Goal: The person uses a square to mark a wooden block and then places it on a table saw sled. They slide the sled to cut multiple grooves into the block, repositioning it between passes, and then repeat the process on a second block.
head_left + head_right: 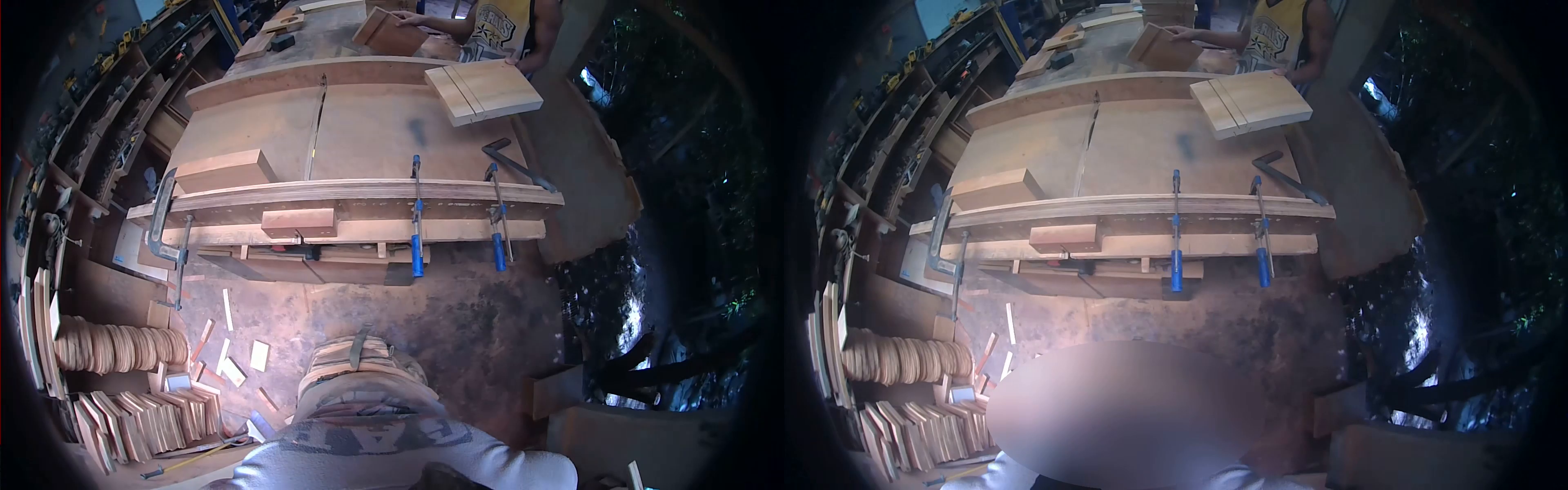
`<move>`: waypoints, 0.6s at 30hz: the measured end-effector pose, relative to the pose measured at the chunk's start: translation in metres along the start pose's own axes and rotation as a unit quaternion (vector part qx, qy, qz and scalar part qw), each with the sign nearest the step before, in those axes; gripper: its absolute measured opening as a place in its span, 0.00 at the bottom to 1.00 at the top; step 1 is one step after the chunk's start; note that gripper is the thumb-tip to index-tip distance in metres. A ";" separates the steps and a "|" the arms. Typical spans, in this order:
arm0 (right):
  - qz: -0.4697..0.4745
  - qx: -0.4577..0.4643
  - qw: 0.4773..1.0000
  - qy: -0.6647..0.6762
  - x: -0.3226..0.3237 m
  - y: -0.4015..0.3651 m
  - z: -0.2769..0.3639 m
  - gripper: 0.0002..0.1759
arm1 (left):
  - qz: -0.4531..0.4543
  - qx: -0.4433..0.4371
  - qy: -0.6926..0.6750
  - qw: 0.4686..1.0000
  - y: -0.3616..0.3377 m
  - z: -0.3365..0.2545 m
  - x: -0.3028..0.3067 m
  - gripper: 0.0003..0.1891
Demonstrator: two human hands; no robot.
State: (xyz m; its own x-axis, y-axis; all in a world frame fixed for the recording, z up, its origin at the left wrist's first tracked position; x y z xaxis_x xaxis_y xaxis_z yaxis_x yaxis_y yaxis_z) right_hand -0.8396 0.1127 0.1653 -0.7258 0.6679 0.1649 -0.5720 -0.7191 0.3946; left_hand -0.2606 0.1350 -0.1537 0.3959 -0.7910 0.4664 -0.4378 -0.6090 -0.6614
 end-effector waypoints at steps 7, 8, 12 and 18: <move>-0.043 0.096 0.993 -0.048 -0.009 0.130 0.069 0.24 | 0.014 -0.006 -0.001 1.000 0.010 0.015 0.015 0.22; -0.053 0.109 0.991 -0.058 -0.008 0.140 0.073 0.24 | 0.015 -0.007 -0.002 1.000 0.011 0.017 0.016 0.22; -0.065 0.130 0.986 -0.087 -0.008 0.147 0.083 0.24 | 0.023 -0.006 -0.005 1.000 0.012 0.030 0.023 0.22; -0.056 0.097 0.988 -0.105 -0.025 0.119 0.064 0.23 | 0.026 -0.011 -0.006 1.000 0.004 0.046 0.033 0.21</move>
Point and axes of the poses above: each hand's wrist, its own y-axis towards the middle knuckle, its own x-axis out of the back of the hand, z = x × y, the point moved 7 cm from there along y, towards the middle knuckle, and after that the axes turned 2 degrees about y, right-handed, at the moved point
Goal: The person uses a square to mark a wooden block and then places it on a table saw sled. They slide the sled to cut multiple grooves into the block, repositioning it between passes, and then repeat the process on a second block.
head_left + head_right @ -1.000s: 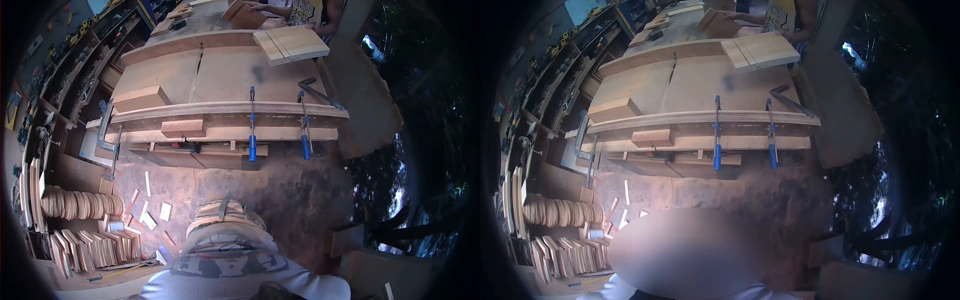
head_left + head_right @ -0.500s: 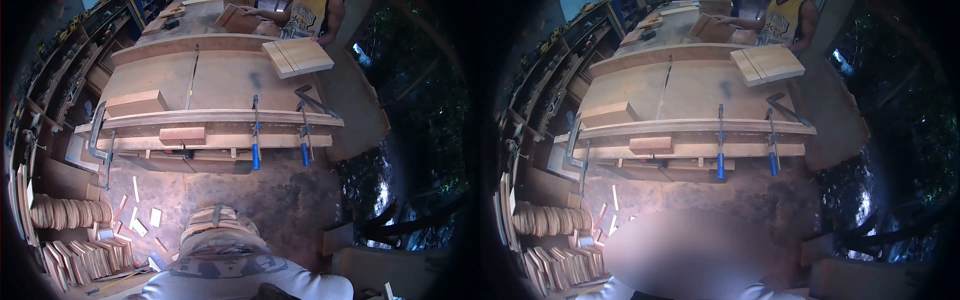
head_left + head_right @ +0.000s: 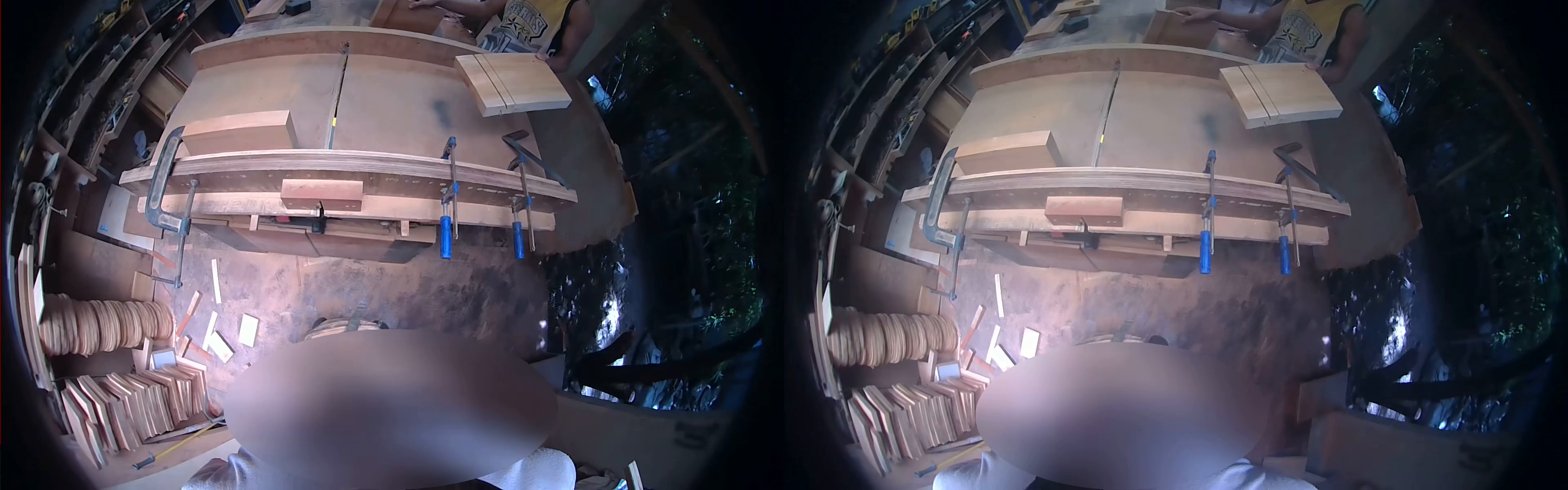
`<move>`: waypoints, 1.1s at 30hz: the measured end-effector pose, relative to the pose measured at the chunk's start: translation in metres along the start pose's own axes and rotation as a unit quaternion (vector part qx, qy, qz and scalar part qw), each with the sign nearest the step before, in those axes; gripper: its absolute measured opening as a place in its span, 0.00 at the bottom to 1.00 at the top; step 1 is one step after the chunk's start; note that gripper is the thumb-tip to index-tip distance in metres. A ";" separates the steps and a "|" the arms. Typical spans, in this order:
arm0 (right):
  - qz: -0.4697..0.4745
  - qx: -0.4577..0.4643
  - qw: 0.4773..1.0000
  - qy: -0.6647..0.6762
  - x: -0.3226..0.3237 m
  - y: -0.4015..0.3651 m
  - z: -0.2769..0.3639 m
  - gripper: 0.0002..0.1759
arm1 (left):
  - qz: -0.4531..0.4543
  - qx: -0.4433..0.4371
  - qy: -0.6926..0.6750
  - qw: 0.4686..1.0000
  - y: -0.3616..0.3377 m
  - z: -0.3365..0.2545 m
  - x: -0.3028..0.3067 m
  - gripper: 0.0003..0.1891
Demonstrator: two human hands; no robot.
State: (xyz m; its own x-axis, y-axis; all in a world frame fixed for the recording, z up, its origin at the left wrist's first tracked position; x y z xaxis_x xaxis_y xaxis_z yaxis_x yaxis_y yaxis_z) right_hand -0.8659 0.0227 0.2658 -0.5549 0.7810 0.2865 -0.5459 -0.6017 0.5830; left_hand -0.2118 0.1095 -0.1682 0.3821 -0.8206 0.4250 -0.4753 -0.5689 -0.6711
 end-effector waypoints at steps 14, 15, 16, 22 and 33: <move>0.062 -0.119 0.991 -0.002 -0.034 -0.170 -0.057 0.22 | -0.006 0.005 -0.002 1.000 -0.028 0.020 0.001 0.20; 0.066 -0.126 0.990 -0.004 -0.035 -0.176 -0.059 0.22 | -0.006 0.005 -0.002 1.000 -0.029 0.021 0.001 0.20; 0.069 -0.130 0.989 -0.006 -0.036 -0.182 -0.060 0.22 | -0.006 0.005 -0.002 1.000 -0.029 0.020 0.000 0.20; 0.094 -0.163 0.982 -0.012 -0.039 -0.230 -0.066 0.21 | -0.006 0.002 0.003 1.000 -0.031 0.021 -0.001 0.19; 0.143 -0.242 0.959 -0.030 -0.037 -0.355 -0.084 0.20 | 0.002 -0.011 0.032 0.999 -0.012 0.014 0.002 0.18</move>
Point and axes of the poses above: each hand's wrist, its own y-axis towards the middle knuckle, its own x-axis out of the back of the hand, z = x × y, the point moved 7 cm from there along y, towards the middle knuckle, and after that the axes turned 2 degrees about y, right-handed, at the moved point
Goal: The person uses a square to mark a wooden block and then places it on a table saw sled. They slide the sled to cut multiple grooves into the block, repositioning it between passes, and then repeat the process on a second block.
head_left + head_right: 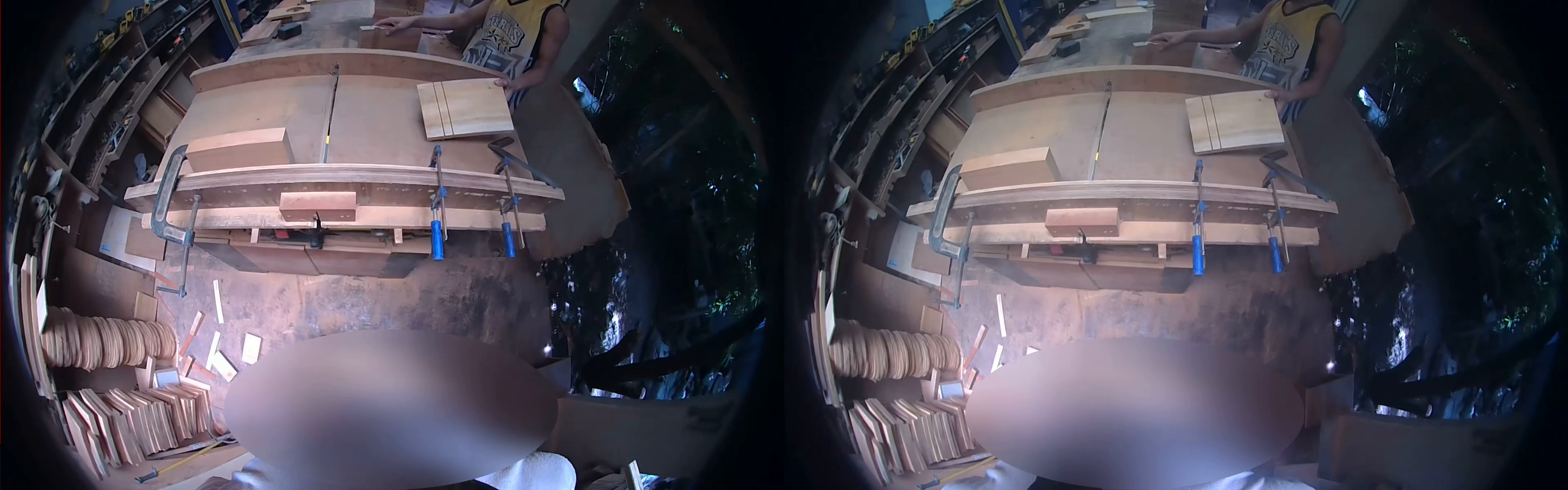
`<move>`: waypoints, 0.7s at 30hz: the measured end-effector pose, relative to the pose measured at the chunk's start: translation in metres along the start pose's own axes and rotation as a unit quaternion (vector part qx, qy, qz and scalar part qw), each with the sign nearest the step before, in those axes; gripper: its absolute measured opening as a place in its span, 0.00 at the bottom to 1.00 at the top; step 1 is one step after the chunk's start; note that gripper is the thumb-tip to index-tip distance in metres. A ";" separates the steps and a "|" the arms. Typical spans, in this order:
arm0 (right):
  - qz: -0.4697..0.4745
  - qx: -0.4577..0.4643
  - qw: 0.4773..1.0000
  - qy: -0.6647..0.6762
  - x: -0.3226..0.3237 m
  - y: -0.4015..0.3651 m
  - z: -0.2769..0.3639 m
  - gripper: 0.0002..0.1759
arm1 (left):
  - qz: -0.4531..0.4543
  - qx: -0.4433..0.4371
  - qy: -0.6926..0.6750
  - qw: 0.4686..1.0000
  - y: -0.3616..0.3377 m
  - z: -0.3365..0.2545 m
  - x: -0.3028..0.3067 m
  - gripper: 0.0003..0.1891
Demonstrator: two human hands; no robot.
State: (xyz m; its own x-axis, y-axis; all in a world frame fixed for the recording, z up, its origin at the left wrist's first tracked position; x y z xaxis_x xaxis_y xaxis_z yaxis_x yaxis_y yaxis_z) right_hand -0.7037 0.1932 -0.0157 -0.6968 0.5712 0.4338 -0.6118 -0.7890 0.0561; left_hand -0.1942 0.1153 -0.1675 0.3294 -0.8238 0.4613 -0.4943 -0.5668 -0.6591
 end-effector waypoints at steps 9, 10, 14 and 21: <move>0.078 -0.121 0.989 -0.030 -0.045 -0.136 -0.091 0.19 | 0.002 -0.007 0.017 1.000 -0.004 0.008 -0.004 0.17; 0.090 -0.136 0.986 -0.034 -0.051 -0.155 -0.103 0.19 | 0.003 -0.008 0.022 1.000 -0.004 0.010 -0.004 0.17; 0.164 -0.205 0.963 -0.060 -0.076 -0.231 -0.150 0.19 | 0.010 -0.001 0.039 0.999 -0.005 0.012 -0.002 0.17; 0.340 -0.283 0.885 -0.147 -0.107 -0.357 -0.197 0.19 | 0.051 -0.024 0.073 0.996 -0.019 0.027 0.001 0.17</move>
Point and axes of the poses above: each hand's wrist, its own y-axis towards the middle knuckle, its own x-axis out of the back of the hand, z = x × y, the point moved 7 cm from there along y, towards the middle knuckle, and after that the axes turned 2 degrees about y, right-handed, at the moved point
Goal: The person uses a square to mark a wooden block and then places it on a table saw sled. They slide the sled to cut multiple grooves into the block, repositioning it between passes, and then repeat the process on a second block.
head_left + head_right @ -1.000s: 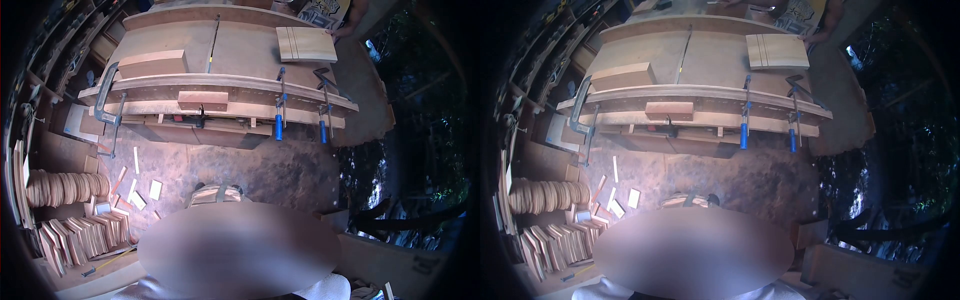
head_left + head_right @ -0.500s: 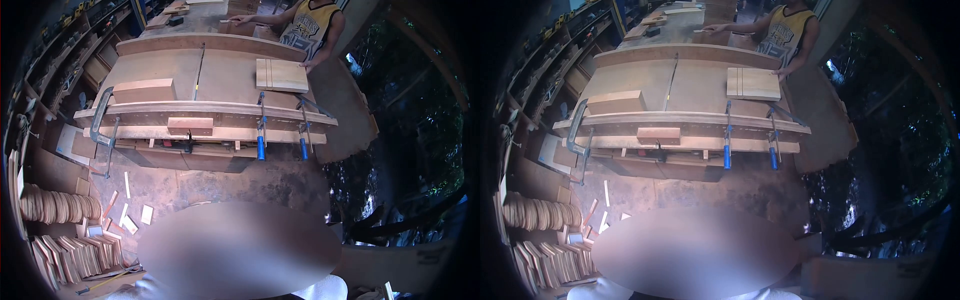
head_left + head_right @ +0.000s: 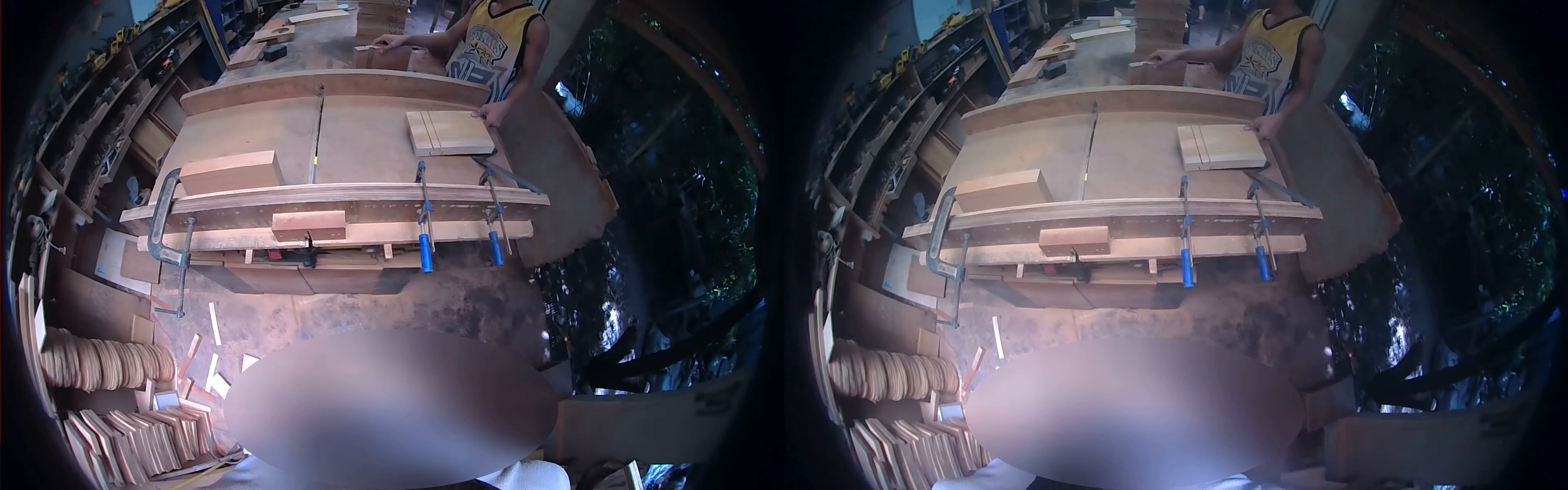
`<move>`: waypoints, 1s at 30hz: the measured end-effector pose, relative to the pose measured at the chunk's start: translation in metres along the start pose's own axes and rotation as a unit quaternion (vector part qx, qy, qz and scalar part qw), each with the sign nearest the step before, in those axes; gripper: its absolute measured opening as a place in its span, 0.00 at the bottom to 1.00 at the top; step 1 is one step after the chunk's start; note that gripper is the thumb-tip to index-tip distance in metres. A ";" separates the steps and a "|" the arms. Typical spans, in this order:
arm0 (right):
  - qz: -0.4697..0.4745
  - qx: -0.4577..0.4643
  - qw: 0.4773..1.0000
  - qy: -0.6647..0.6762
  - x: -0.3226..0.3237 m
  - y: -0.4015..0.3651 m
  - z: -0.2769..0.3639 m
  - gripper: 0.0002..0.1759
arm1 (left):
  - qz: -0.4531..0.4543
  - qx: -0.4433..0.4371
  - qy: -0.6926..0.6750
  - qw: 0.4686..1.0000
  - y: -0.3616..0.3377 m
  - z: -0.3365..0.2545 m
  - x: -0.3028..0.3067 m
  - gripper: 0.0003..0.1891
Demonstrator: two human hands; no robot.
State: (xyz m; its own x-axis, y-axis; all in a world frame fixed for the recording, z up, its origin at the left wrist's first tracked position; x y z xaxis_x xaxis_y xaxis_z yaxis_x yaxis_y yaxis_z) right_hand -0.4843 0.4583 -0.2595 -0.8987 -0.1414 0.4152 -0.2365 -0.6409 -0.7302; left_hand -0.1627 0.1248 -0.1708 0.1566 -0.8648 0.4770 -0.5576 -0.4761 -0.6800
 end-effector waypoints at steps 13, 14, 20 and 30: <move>-0.494 0.258 0.823 0.110 0.310 -0.061 0.212 0.14 | -0.466 -0.337 -0.066 0.815 0.000 -0.180 0.201 0.12; -0.539 0.307 0.781 0.075 0.338 -0.070 0.248 0.14 | -0.470 -0.365 -0.106 0.796 0.001 -0.198 0.205 0.12; -0.597 0.391 0.674 -0.191 0.472 -0.029 0.367 0.23 | -0.367 -0.536 -0.067 0.758 -0.003 -0.275 0.211 0.14; -0.379 0.029 0.694 -0.611 0.675 0.280 0.296 0.44 | -0.496 -0.380 -0.119 0.772 0.063 -0.262 0.291 0.22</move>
State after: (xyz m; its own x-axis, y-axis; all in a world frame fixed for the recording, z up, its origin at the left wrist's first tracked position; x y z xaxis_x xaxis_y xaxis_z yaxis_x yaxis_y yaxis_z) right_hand -1.0474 -0.0404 -0.0236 0.4686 -0.2594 0.8445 -0.4236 -0.9049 -0.0429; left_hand -0.3654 -0.1147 0.0710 0.9084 -0.1834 0.3757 -0.3701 -0.7705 0.5189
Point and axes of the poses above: each hand's wrist, its own y-axis towards the middle knuckle, its own x-axis out of the back of the hand, z = x × y, the point moved 7 cm from there along y, towards the middle knuckle, and after that the axes turned 2 degrees about y, right-handed, at the moved point
